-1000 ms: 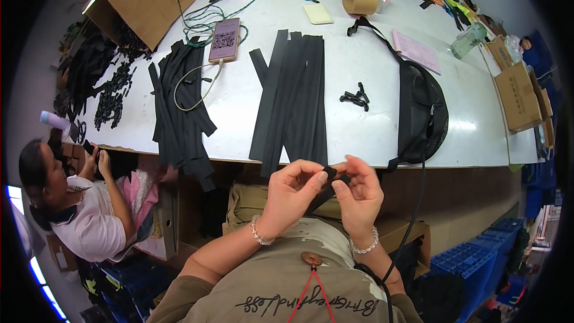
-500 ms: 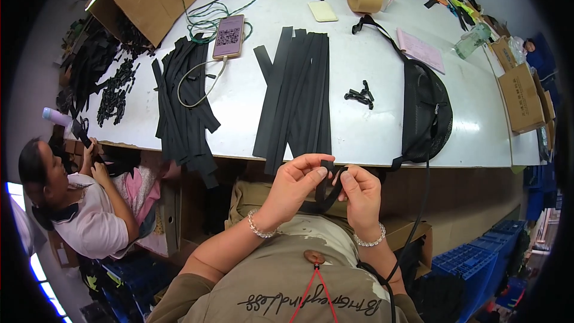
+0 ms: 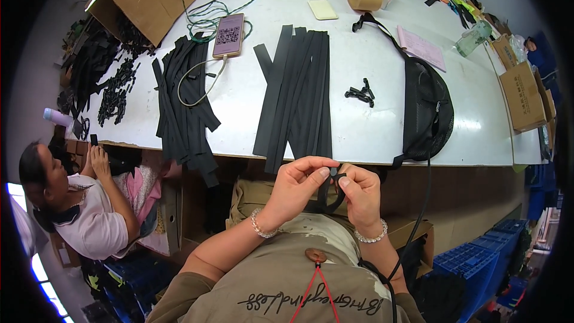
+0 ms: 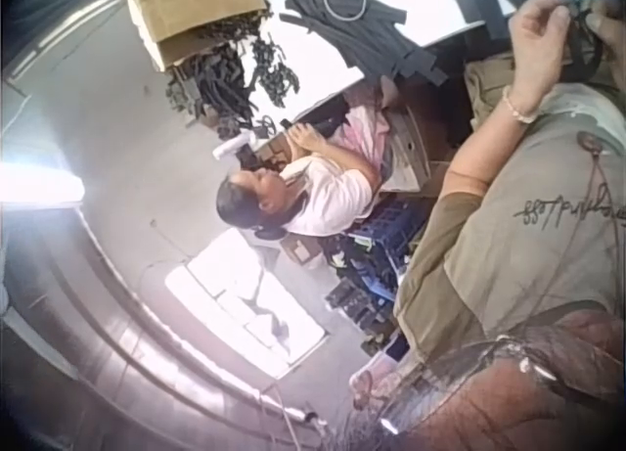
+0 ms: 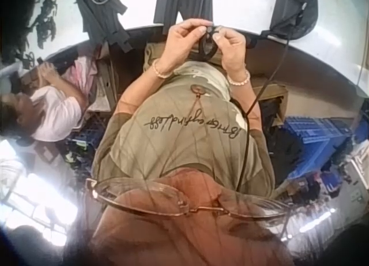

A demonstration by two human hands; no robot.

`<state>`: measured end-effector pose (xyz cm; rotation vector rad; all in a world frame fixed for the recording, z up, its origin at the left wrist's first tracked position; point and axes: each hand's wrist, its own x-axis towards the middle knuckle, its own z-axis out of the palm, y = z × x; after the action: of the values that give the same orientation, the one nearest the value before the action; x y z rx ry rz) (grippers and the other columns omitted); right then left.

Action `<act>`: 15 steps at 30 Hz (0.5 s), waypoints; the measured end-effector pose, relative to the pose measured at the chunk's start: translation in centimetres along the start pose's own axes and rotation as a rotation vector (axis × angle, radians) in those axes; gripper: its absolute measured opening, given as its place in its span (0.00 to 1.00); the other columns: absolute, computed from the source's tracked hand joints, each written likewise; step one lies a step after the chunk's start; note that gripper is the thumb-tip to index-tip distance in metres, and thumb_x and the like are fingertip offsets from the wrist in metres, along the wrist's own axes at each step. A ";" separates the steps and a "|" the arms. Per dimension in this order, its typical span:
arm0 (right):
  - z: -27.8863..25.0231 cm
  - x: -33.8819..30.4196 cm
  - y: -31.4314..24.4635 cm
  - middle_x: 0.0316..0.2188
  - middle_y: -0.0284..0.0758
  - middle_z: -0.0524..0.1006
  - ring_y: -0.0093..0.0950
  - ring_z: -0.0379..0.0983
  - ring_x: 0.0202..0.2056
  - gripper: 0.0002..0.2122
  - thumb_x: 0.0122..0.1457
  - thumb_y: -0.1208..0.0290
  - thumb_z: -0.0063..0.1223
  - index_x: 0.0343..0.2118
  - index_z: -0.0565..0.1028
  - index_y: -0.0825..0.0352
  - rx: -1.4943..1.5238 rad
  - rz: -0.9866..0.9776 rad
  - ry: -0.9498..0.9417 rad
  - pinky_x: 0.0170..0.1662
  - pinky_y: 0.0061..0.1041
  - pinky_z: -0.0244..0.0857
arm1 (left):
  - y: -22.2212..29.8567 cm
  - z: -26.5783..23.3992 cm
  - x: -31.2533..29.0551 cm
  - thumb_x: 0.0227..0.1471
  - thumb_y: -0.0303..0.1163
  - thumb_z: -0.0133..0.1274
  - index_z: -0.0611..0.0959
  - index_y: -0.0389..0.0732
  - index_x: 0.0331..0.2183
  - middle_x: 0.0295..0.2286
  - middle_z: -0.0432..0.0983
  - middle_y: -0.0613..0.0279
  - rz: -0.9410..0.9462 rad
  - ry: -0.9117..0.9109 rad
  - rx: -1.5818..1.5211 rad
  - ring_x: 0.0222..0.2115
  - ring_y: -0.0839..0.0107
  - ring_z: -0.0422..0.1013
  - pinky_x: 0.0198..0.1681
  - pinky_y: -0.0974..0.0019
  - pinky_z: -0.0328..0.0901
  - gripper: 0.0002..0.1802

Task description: Assembling plastic buckles and adjustment clips onto black fabric bag straps.

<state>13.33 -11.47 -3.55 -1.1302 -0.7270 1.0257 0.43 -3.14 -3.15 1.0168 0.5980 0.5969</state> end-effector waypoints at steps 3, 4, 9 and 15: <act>-0.2 0.0 0.0 0.19 0.26 0.65 0.13 0.54 0.21 0.10 0.52 0.83 0.45 0.15 0.65 0.69 0.024 -0.001 -0.026 0.24 0.15 0.48 | -0.3 -0.3 0.0 0.54 0.25 0.49 0.80 0.35 0.38 0.30 0.76 0.68 -0.016 -0.010 0.008 0.30 0.85 0.69 0.35 0.80 0.65 0.09; -0.3 0.0 0.0 0.19 0.26 0.65 0.13 0.54 0.21 0.10 0.52 0.83 0.45 0.15 0.65 0.69 0.024 0.000 -0.026 0.24 0.15 0.48 | -0.3 -0.3 0.0 0.54 0.25 0.49 0.80 0.35 0.38 0.31 0.76 0.68 -0.021 -0.016 0.007 0.30 0.85 0.69 0.35 0.80 0.65 0.09; 0.0 0.0 -0.5 0.19 0.25 0.65 0.13 0.55 0.21 0.10 0.51 0.84 0.46 0.15 0.64 0.69 -0.016 -0.010 -0.035 0.23 0.15 0.49 | -0.5 -0.3 0.0 0.54 0.25 0.49 0.80 0.34 0.37 0.30 0.76 0.68 -0.014 -0.019 0.040 0.30 0.84 0.69 0.35 0.79 0.65 0.09; -0.3 0.0 -0.2 0.16 0.26 0.63 0.13 0.53 0.18 0.09 0.48 0.84 0.49 0.15 0.63 0.70 -0.255 -0.116 -0.031 0.20 0.16 0.47 | 0.0 -0.2 -0.2 0.54 0.24 0.49 0.81 0.35 0.36 0.29 0.76 0.69 0.018 -0.017 0.117 0.28 0.87 0.66 0.32 0.81 0.62 0.08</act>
<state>13.64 -11.63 -3.42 -1.2765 -0.9578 0.8708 0.14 -3.15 -3.26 1.1370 0.6145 0.5738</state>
